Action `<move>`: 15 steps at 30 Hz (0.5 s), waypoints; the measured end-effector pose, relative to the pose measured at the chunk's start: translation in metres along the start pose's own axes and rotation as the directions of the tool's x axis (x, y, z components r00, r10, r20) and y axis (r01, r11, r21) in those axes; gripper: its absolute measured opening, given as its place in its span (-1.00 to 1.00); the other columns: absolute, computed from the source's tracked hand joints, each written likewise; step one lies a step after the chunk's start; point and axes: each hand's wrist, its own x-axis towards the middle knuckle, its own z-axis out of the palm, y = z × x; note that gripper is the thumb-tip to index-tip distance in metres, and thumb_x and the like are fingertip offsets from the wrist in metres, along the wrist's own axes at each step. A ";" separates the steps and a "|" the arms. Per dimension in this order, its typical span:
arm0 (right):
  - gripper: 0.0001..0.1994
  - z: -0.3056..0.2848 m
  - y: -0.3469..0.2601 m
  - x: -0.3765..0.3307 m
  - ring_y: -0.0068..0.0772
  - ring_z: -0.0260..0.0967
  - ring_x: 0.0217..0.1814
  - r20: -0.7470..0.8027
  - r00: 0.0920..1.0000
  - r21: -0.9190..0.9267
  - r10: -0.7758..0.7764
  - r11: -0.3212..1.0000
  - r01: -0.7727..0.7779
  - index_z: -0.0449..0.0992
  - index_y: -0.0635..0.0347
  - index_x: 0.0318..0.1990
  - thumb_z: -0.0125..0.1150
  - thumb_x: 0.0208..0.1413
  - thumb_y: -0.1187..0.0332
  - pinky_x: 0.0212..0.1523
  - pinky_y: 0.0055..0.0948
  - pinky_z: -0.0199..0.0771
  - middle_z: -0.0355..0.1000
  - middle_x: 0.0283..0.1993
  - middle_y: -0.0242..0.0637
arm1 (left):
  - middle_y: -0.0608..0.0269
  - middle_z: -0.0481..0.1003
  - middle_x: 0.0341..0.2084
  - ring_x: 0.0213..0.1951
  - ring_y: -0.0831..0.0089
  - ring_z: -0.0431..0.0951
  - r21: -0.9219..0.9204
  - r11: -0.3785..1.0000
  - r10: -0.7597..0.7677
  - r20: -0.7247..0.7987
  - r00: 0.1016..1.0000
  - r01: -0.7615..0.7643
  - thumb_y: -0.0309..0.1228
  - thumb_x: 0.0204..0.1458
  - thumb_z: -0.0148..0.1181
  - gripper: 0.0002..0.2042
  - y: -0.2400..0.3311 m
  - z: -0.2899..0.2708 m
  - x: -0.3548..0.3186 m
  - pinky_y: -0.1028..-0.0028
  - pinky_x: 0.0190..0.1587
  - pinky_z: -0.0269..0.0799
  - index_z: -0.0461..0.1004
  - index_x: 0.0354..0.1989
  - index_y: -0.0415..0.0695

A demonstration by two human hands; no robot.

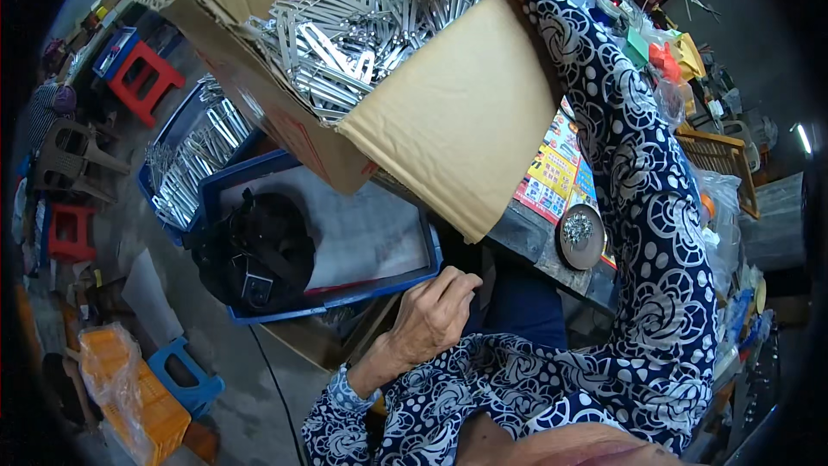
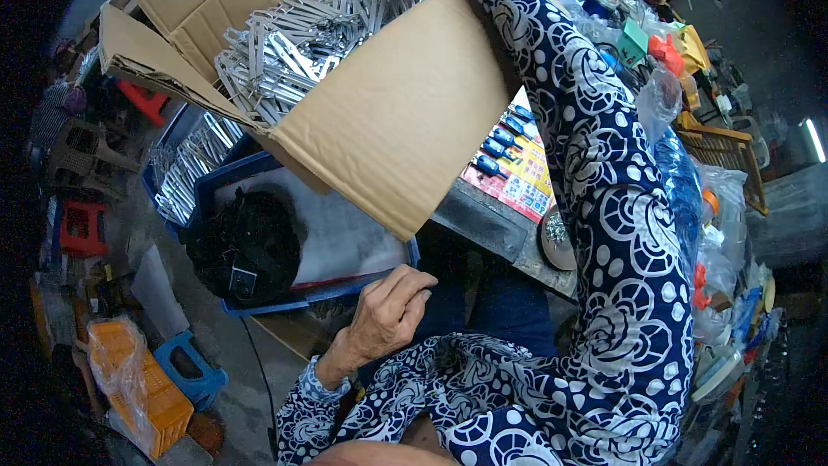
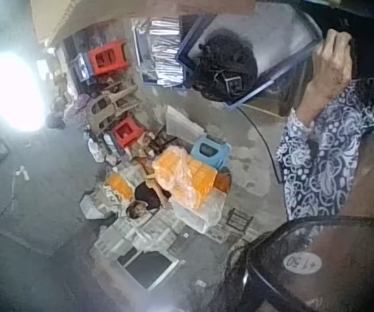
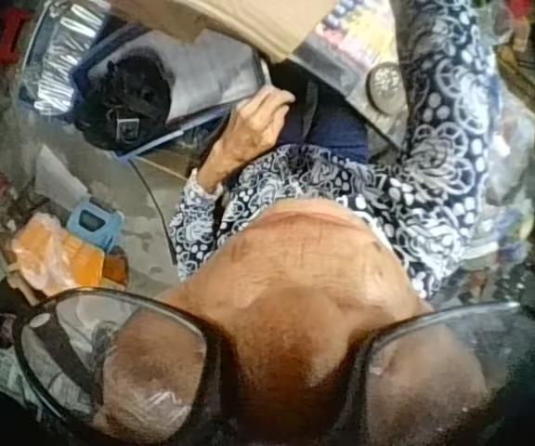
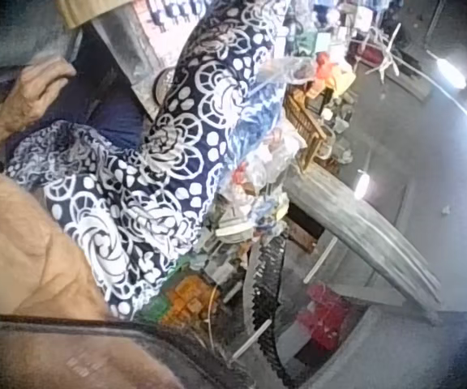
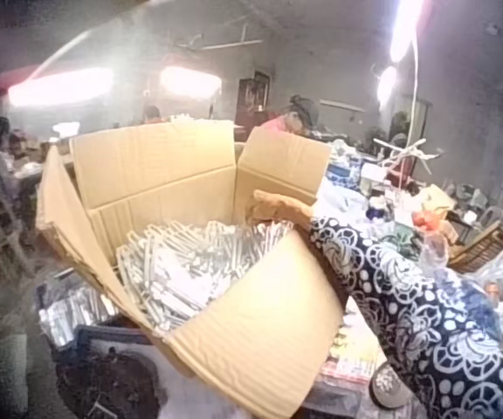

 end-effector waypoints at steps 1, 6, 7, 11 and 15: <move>-0.89 -0.001 0.002 0.004 -0.57 0.31 -0.61 -0.008 1.000 0.006 0.007 1.000 -0.007 0.43 0.33 -0.39 0.07 0.01 0.45 -0.61 -0.61 0.31 0.34 -0.57 -0.40 | 0.03 0.39 -0.49 -0.47 0.14 0.45 -0.008 1.000 -0.004 -0.003 1.000 0.004 -0.66 -0.17 0.03 -0.85 -0.003 -0.002 0.003 0.36 -0.44 0.38 0.36 -0.35 -0.30; -0.89 -0.002 0.012 0.015 -0.56 0.31 -0.61 -0.030 0.998 0.045 0.060 0.997 -0.059 0.42 0.33 -0.41 0.07 0.01 0.45 -0.60 -0.61 0.31 0.33 -0.58 -0.39 | 0.06 0.37 -0.51 -0.52 0.22 0.42 -0.073 0.994 -0.076 0.037 0.996 0.078 -0.65 -0.15 0.03 -0.85 -0.015 -0.009 0.013 0.41 -0.48 0.33 0.36 -0.34 -0.29; -0.89 -0.001 0.014 0.015 -0.56 0.31 -0.61 -0.033 0.997 0.056 0.074 0.996 -0.072 0.42 0.33 -0.41 0.07 0.01 0.45 -0.60 -0.61 0.31 0.33 -0.59 -0.39 | 0.07 0.37 -0.51 -0.54 0.25 0.41 -0.100 0.987 -0.118 0.065 0.991 0.124 -0.65 -0.14 0.03 -0.85 -0.016 -0.009 0.014 0.43 -0.50 0.31 0.36 -0.34 -0.29; -0.89 -0.007 0.021 0.018 -0.56 0.30 -0.61 -0.047 0.991 0.080 0.125 0.989 -0.121 0.42 0.34 -0.42 0.07 0.00 0.44 -0.59 -0.60 0.31 0.33 -0.60 -0.38 | 0.09 0.36 -0.51 -0.56 0.31 0.38 -0.174 0.972 -0.139 0.124 0.982 0.159 -0.64 -0.13 0.04 -0.85 -0.021 -0.004 0.020 0.46 -0.52 0.28 0.36 -0.33 -0.28; -0.88 -0.017 0.028 0.016 -0.55 0.30 -0.60 -0.062 0.980 0.096 0.187 0.979 -0.180 0.42 0.34 -0.43 0.07 0.00 0.44 -0.59 -0.60 0.32 0.33 -0.60 -0.38 | 0.12 0.36 -0.49 -0.53 0.35 0.39 -0.260 0.942 -0.165 0.191 0.968 0.212 -0.62 -0.11 0.04 -0.86 -0.022 0.002 0.031 0.48 -0.48 0.29 0.36 -0.32 -0.28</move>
